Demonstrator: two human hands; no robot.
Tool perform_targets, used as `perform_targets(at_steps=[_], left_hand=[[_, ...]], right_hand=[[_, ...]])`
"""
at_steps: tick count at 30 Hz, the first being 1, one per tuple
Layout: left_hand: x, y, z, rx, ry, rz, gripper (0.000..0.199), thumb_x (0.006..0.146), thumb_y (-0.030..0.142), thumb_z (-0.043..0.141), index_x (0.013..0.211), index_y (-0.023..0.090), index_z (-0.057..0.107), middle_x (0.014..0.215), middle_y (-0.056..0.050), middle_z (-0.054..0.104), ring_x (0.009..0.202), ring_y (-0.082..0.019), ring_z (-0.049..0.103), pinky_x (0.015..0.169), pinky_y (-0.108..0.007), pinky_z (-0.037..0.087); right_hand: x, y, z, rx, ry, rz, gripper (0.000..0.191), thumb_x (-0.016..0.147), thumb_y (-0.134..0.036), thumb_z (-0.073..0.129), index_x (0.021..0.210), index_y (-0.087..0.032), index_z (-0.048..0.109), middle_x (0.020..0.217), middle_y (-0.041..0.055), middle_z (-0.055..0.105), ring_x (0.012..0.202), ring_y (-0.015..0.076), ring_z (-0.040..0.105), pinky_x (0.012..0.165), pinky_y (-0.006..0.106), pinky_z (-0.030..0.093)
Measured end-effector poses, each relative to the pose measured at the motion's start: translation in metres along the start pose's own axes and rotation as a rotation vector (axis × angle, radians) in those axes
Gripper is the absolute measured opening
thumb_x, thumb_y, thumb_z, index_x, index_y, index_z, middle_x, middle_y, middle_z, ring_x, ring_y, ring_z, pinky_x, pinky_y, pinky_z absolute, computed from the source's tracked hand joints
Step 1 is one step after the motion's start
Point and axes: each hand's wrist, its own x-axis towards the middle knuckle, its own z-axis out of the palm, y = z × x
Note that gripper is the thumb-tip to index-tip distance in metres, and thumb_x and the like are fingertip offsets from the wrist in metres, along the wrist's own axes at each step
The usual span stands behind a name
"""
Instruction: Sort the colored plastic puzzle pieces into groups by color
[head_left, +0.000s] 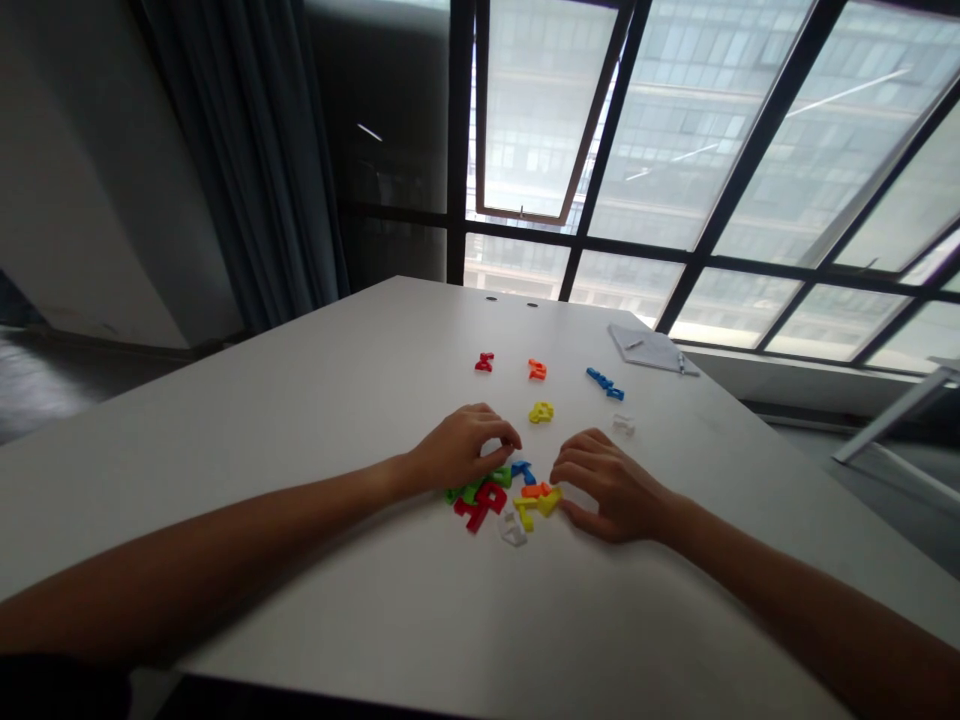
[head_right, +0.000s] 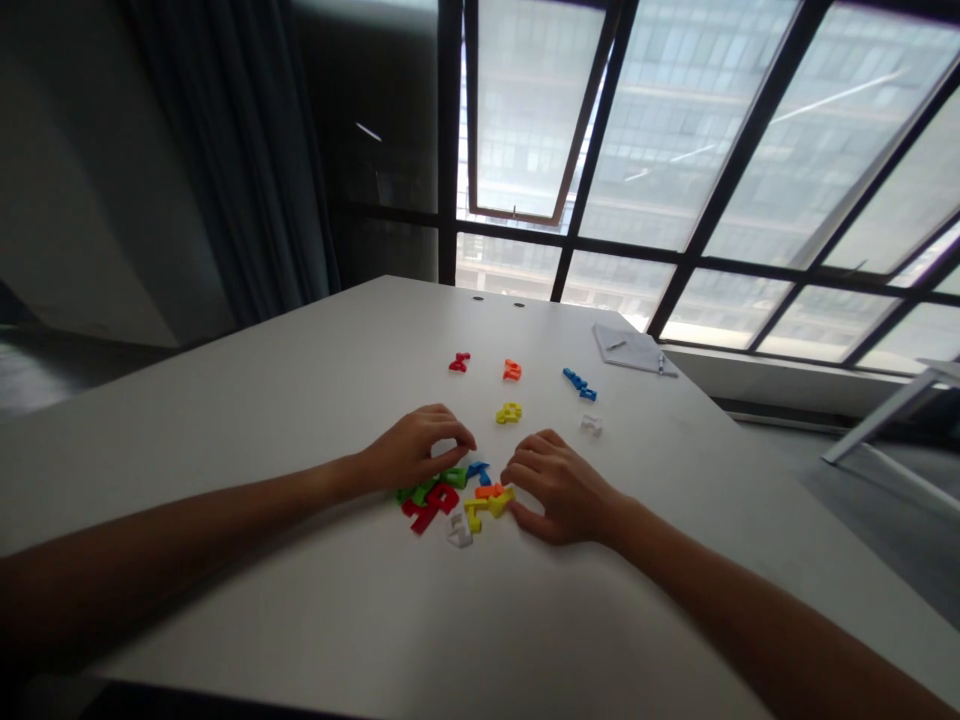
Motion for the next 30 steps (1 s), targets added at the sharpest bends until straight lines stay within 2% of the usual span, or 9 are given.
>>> perform_targets(at_steps=[3,7,10,13,19,24,30], left_hand=[[0.0,0.001,0.0,0.001,-0.005,0.011,0.014,0.096,0.024,0.06,0.104,0.023,0.073,0.097,-0.003,0.075,0.094,-0.02,0.065,0.088,-0.034,0.049],[-0.001,0.005,-0.002,-0.01,-0.008,0.029,0.019,0.097,0.025,0.06,0.113,0.024,0.07,0.101,-0.002,0.075,0.098,-0.02,0.065,0.09,-0.035,0.048],[-0.002,0.01,-0.003,-0.009,-0.018,0.074,0.029,0.097,0.029,0.062,0.126,0.025,0.064,0.108,-0.003,0.074,0.101,-0.021,0.065,0.091,-0.036,0.048],[-0.004,0.015,-0.003,0.034,-0.014,0.133,0.037,0.097,0.036,0.064,0.133,0.026,0.061,0.113,-0.005,0.073,0.103,-0.023,0.064,0.092,-0.037,0.047],[-0.002,0.017,-0.001,0.083,0.027,0.162,0.027,0.098,0.039,0.063,0.121,0.024,0.068,0.109,-0.006,0.074,0.104,-0.024,0.064,0.09,-0.037,0.046],[-0.001,0.016,-0.004,0.016,0.041,0.092,0.026,0.094,0.037,0.07,0.115,0.023,0.068,0.109,-0.004,0.074,0.102,-0.022,0.064,0.09,-0.036,0.047],[-0.001,0.016,-0.004,-0.01,0.047,0.041,0.026,0.093,0.037,0.071,0.114,0.023,0.068,0.109,-0.004,0.073,0.102,-0.022,0.064,0.09,-0.036,0.048]], right_hand=[[-0.002,0.002,0.006,0.074,-0.035,-0.011,0.013,0.093,-0.024,0.062,0.104,-0.019,0.065,0.1,0.0091,0.068,0.094,0.0236,0.061,0.088,0.042,0.048],[-0.002,0.007,0.008,0.226,0.085,0.026,0.011,0.09,-0.018,0.063,0.101,-0.02,0.063,0.095,0.0079,0.068,0.093,0.0233,0.062,0.087,0.042,0.051],[0.001,0.003,0.007,0.327,0.2,0.158,0.011,0.093,-0.02,0.062,0.104,-0.022,0.063,0.101,0.0085,0.069,0.096,0.0227,0.064,0.087,0.04,0.054],[0.005,-0.003,0.009,0.396,0.237,0.301,0.011,0.094,-0.024,0.064,0.106,-0.023,0.064,0.107,0.0077,0.071,0.1,0.0224,0.067,0.09,0.039,0.055],[0.01,-0.012,0.017,0.451,0.281,0.486,0.015,0.094,-0.036,0.066,0.101,-0.023,0.067,0.097,0.0049,0.073,0.089,0.0218,0.07,0.081,0.038,0.059],[0.01,-0.014,0.019,0.483,0.392,0.494,0.02,0.094,-0.036,0.066,0.108,-0.023,0.063,0.1,0.0054,0.072,0.09,0.0209,0.068,0.081,0.037,0.059],[0.008,-0.014,0.021,0.375,0.41,0.441,0.024,0.09,-0.033,0.071,0.111,-0.024,0.064,0.101,0.0055,0.073,0.089,0.0221,0.068,0.081,0.039,0.058]])
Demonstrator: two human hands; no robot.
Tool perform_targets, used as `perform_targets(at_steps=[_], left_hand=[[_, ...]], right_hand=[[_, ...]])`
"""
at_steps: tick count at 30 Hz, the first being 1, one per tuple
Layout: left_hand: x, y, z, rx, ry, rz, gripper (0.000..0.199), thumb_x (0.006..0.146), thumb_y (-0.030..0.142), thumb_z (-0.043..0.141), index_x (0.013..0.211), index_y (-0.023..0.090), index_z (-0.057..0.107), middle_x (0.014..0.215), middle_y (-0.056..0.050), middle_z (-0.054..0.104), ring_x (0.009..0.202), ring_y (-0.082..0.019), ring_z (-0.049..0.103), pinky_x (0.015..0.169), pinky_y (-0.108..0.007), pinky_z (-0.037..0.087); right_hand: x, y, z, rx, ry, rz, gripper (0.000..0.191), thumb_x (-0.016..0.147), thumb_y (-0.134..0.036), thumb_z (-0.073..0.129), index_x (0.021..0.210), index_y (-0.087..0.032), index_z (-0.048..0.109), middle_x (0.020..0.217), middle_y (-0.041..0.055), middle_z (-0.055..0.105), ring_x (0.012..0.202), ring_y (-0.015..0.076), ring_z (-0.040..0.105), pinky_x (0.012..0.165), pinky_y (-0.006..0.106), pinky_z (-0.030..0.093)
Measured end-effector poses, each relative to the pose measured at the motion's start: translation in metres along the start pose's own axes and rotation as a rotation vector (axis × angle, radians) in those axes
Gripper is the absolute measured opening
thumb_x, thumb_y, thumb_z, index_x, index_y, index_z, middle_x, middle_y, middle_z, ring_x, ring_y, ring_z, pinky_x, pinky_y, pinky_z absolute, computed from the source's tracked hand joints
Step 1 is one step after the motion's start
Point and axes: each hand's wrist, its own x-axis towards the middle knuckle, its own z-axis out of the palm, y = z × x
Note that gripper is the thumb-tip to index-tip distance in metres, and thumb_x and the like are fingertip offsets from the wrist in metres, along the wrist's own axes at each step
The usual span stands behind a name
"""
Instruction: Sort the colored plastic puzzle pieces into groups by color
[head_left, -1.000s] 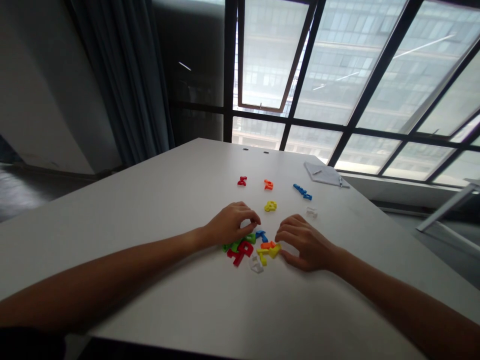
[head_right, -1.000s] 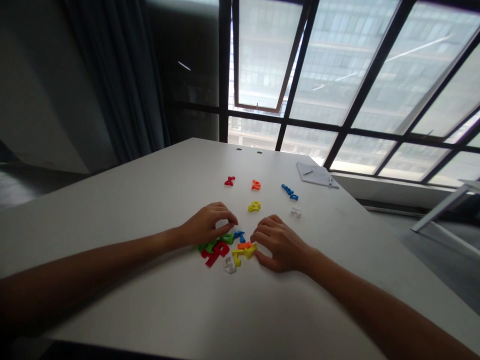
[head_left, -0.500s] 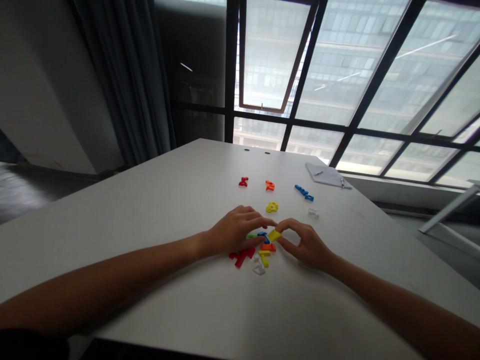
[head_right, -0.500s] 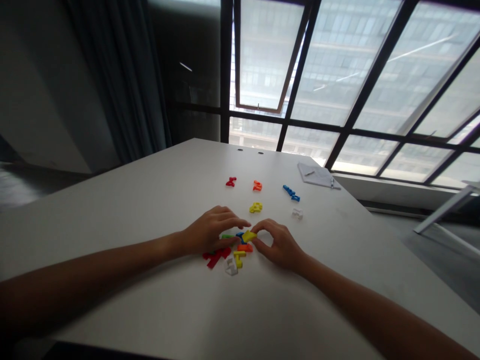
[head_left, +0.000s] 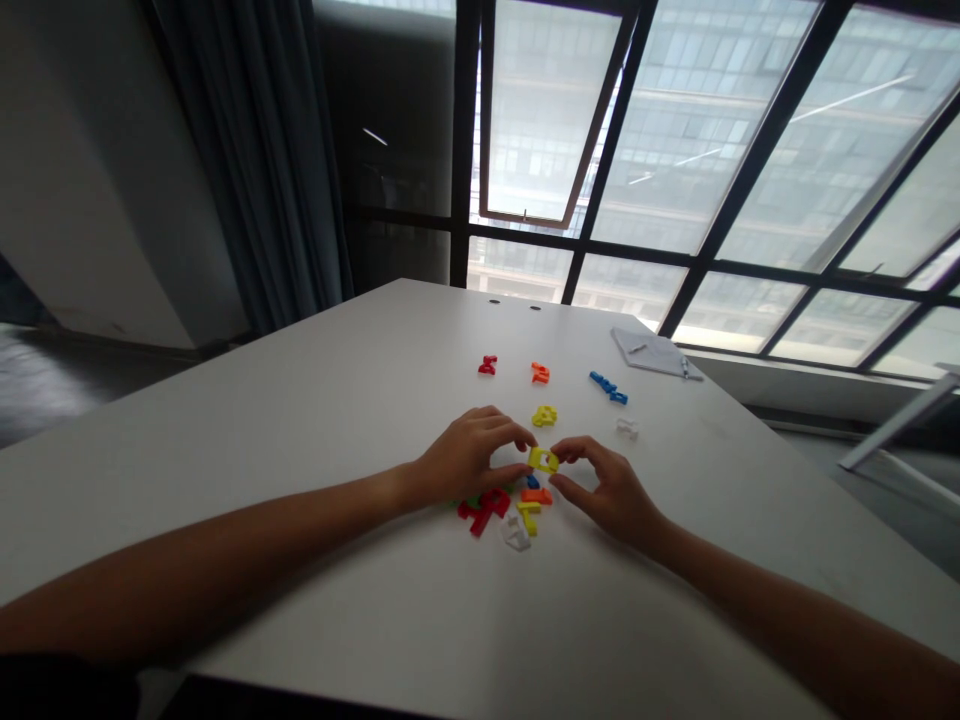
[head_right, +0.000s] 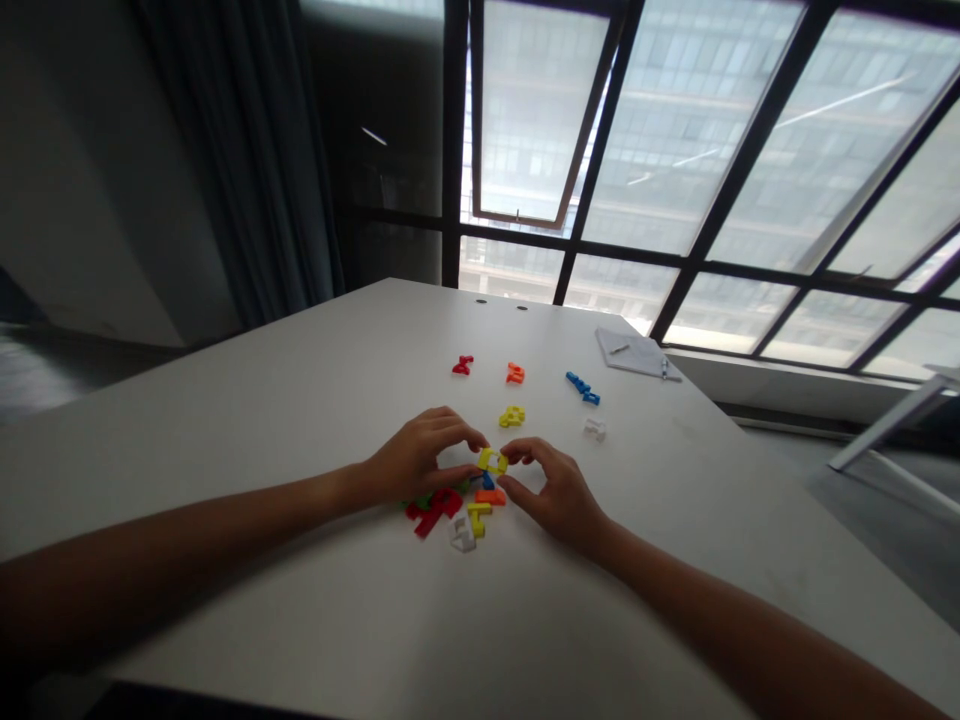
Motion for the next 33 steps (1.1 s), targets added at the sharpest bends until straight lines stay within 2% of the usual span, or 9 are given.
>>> perform_targets(at_steps=[27,33], left_hand=[[-0.0006,0.0015,-0.0007,0.017,-0.001,-0.005,0.026,0.093,0.041,0.069,0.113,0.023,0.07,0.106,-0.005,0.074,0.101,-0.023,0.064,0.088,-0.037,0.048],[-0.001,0.0006,0.0001,0.012,0.002,-0.01,0.027,0.093,0.042,0.07,0.113,0.024,0.07,0.105,-0.004,0.074,0.101,-0.023,0.064,0.087,-0.036,0.048]], right_hand=[[0.0024,-0.0036,0.0006,-0.019,0.007,-0.092,0.022,0.093,-0.031,0.068,0.114,-0.025,0.064,0.106,0.0076,0.071,0.09,0.0231,0.067,0.08,0.04,0.059],[0.0016,-0.0038,0.0014,-0.029,0.042,-0.101,0.024,0.093,-0.033,0.068,0.115,-0.025,0.063,0.104,0.0074,0.071,0.09,0.0233,0.067,0.08,0.04,0.059]])
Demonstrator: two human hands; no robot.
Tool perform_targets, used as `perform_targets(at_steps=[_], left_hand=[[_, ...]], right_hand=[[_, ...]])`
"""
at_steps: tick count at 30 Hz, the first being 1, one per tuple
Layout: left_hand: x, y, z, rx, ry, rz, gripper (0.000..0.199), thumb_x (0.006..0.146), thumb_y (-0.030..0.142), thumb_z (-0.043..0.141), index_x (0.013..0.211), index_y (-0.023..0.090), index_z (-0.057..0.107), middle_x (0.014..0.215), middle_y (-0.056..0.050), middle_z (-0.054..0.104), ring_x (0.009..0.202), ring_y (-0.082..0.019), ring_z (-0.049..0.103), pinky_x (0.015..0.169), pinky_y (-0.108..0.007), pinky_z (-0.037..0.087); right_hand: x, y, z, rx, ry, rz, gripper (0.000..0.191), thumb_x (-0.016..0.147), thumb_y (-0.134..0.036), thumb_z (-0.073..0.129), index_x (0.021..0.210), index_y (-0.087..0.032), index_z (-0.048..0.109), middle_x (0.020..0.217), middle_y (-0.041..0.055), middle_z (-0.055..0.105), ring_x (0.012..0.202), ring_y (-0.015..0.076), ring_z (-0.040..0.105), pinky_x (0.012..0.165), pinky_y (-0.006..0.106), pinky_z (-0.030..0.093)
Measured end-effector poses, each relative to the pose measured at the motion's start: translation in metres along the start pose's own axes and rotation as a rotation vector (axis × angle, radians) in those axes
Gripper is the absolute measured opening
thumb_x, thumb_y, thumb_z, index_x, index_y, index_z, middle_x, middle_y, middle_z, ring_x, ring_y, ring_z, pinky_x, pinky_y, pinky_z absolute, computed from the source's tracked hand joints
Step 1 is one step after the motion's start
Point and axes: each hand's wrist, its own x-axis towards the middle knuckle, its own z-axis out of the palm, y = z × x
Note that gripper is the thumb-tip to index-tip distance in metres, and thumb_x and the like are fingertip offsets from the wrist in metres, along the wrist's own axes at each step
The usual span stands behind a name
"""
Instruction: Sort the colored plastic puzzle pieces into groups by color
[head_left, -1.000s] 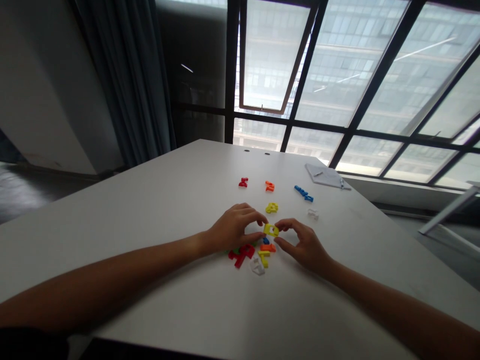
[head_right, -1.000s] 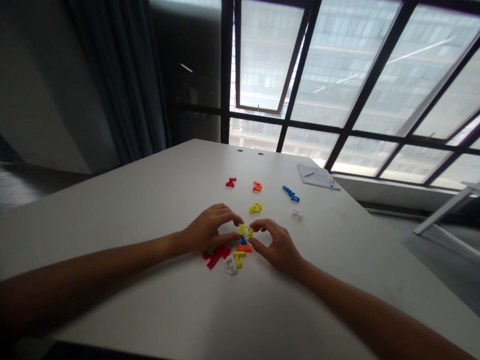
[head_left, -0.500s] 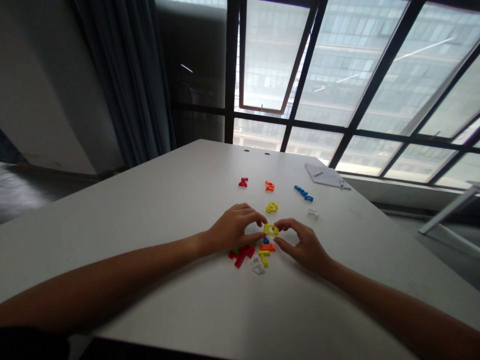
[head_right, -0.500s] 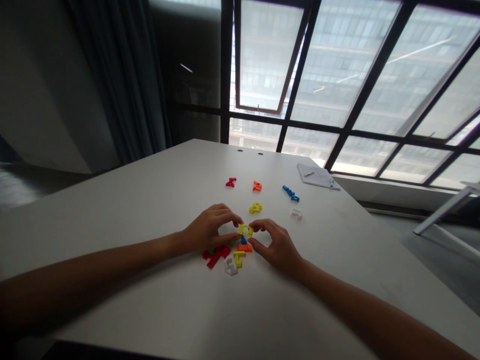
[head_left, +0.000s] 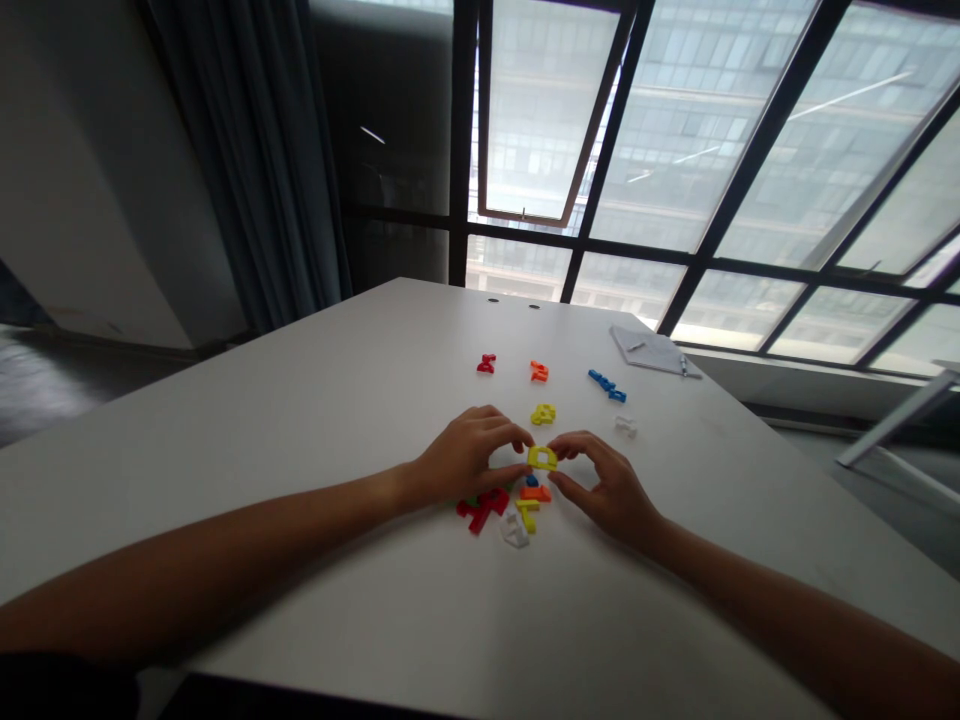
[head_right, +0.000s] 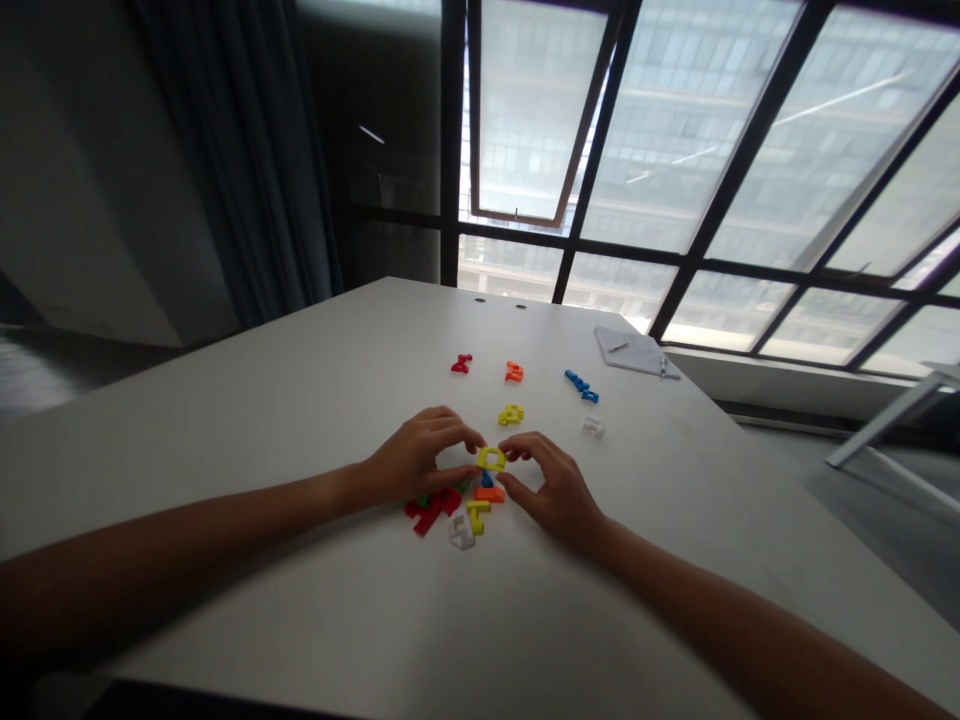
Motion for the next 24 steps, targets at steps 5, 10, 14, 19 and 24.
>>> perform_targets(at_steps=[5,10,14,19,24], left_hand=[[0.0,0.0,0.0,0.005,0.005,0.002,0.027,0.093,0.042,0.07,0.112,0.023,0.069,0.105,-0.004,0.074,0.101,-0.023,0.064,0.087,-0.036,0.048],[0.0,0.001,0.0,0.007,0.009,0.01,0.026,0.093,0.042,0.07,0.111,0.023,0.069,0.105,-0.005,0.074,0.101,-0.023,0.064,0.087,-0.037,0.048],[0.001,-0.001,-0.001,0.019,0.004,-0.001,0.028,0.093,0.042,0.071,0.114,0.023,0.069,0.104,-0.004,0.075,0.1,-0.023,0.065,0.086,-0.036,0.048],[0.003,-0.01,-0.001,0.054,0.049,-0.052,0.023,0.099,0.037,0.06,0.116,0.024,0.068,0.101,-0.002,0.075,0.096,-0.021,0.065,0.087,-0.036,0.048],[0.002,-0.017,0.002,0.092,0.019,-0.08,0.017,0.098,0.03,0.058,0.108,0.024,0.071,0.094,-0.001,0.076,0.091,-0.02,0.066,0.085,-0.035,0.047]], right_hand=[[-0.001,0.001,0.0,-0.01,0.014,0.008,0.026,0.093,-0.032,0.07,0.116,-0.025,0.061,0.104,0.0071,0.071,0.09,0.023,0.067,0.08,0.039,0.059],[-0.001,-0.001,0.0,-0.013,0.022,0.0,0.025,0.093,-0.033,0.069,0.116,-0.025,0.061,0.104,0.007,0.071,0.09,0.0232,0.067,0.079,0.04,0.059],[0.0,0.007,-0.001,-0.043,0.025,-0.012,0.023,0.094,-0.032,0.068,0.114,-0.025,0.061,0.104,0.0071,0.071,0.091,0.0235,0.067,0.08,0.039,0.057],[0.004,0.044,-0.005,-0.21,0.021,0.039,0.014,0.094,-0.029,0.066,0.106,-0.022,0.065,0.103,0.0079,0.072,0.093,0.0249,0.066,0.083,0.041,0.055],[0.006,0.074,-0.008,-0.32,-0.044,0.063,0.01,0.094,-0.028,0.063,0.098,-0.022,0.068,0.098,0.0081,0.074,0.092,0.0261,0.067,0.086,0.043,0.054]])
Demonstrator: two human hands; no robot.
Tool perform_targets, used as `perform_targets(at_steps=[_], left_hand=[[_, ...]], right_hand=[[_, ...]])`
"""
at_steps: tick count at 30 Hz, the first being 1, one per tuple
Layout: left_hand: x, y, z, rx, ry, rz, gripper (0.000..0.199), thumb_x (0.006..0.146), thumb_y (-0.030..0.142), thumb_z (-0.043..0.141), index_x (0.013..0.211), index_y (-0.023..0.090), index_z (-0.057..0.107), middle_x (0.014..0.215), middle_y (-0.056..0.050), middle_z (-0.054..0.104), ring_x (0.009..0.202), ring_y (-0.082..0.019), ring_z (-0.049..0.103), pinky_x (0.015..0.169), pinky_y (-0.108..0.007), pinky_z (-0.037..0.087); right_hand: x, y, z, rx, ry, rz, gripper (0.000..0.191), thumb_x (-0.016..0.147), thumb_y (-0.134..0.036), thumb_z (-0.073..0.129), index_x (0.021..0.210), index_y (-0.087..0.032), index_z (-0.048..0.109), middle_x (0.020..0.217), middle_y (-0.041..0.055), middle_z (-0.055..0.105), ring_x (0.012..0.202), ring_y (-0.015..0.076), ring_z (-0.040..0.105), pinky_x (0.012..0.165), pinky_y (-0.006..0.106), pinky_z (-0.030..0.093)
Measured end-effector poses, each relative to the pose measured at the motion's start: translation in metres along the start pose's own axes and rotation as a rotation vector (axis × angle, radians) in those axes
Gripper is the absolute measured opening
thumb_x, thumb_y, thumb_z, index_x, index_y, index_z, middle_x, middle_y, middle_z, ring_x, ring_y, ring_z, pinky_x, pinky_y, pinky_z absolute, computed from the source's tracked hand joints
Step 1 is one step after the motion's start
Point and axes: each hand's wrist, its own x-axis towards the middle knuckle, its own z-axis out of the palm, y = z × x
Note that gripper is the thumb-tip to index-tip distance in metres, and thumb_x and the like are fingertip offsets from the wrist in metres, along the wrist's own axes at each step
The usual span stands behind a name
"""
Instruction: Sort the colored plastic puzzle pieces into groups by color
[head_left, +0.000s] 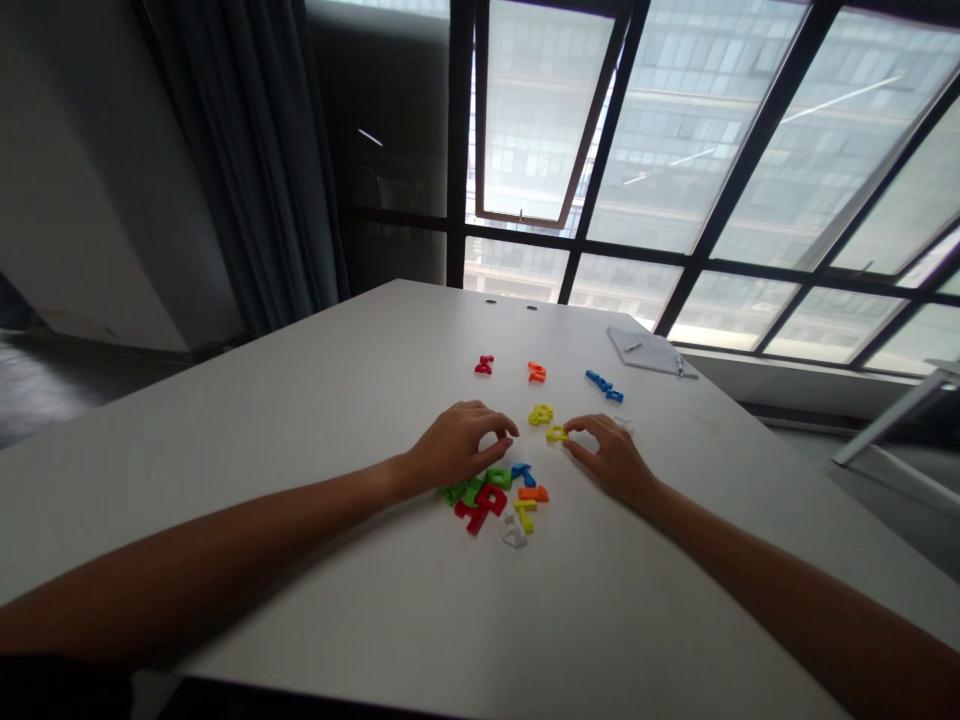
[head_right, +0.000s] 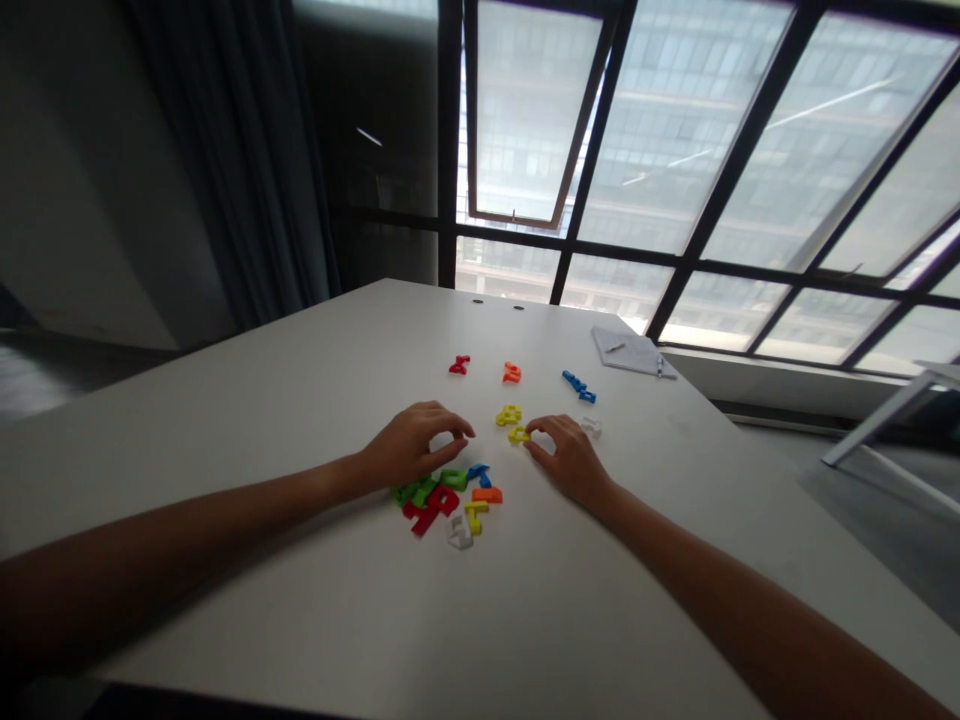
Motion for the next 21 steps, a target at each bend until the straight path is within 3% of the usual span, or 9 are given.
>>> perform_targets(at_steps=[4,9,14,21], left_hand=[[-0.001,0.0,0.002,-0.001,-0.032,0.004,0.016,0.097,0.028,0.06,0.106,0.025,0.073,0.094,0.0,0.076,0.091,-0.02,0.067,0.085,-0.034,0.046],[-0.001,0.0,0.003,-0.001,-0.029,0.007,0.014,0.096,0.027,0.061,0.103,0.024,0.073,0.093,0.001,0.076,0.09,-0.019,0.067,0.084,-0.034,0.046],[-0.001,-0.001,0.003,-0.003,-0.035,0.001,0.015,0.096,0.027,0.061,0.104,0.024,0.073,0.093,0.001,0.076,0.089,-0.019,0.067,0.084,-0.034,0.046],[-0.001,-0.001,0.002,-0.005,-0.096,-0.011,0.017,0.097,0.03,0.059,0.106,0.025,0.072,0.092,0.0,0.076,0.086,-0.018,0.067,0.079,-0.03,0.046]], right_hand=[[0.001,0.004,0.003,0.004,-0.094,-0.01,0.012,0.094,-0.027,0.064,0.103,-0.023,0.071,0.106,0.007,0.076,0.1,0.0272,0.067,0.093,0.045,0.052],[0.001,0.003,0.007,-0.074,-0.14,-0.026,0.028,0.098,-0.027,0.058,0.123,-0.022,0.068,0.12,0.0082,0.074,0.108,0.0288,0.066,0.098,0.049,0.05],[-0.001,-0.001,0.005,-0.111,-0.089,-0.037,0.043,0.096,-0.024,0.057,0.139,-0.023,0.057,0.129,0.0106,0.07,0.111,0.0298,0.065,0.097,0.05,0.051],[-0.007,-0.036,-0.004,-0.018,-0.038,-0.249,0.016,0.098,-0.02,0.058,0.111,-0.021,0.068,0.102,0.0092,0.074,0.096,0.0254,0.066,0.087,0.044,0.05]])
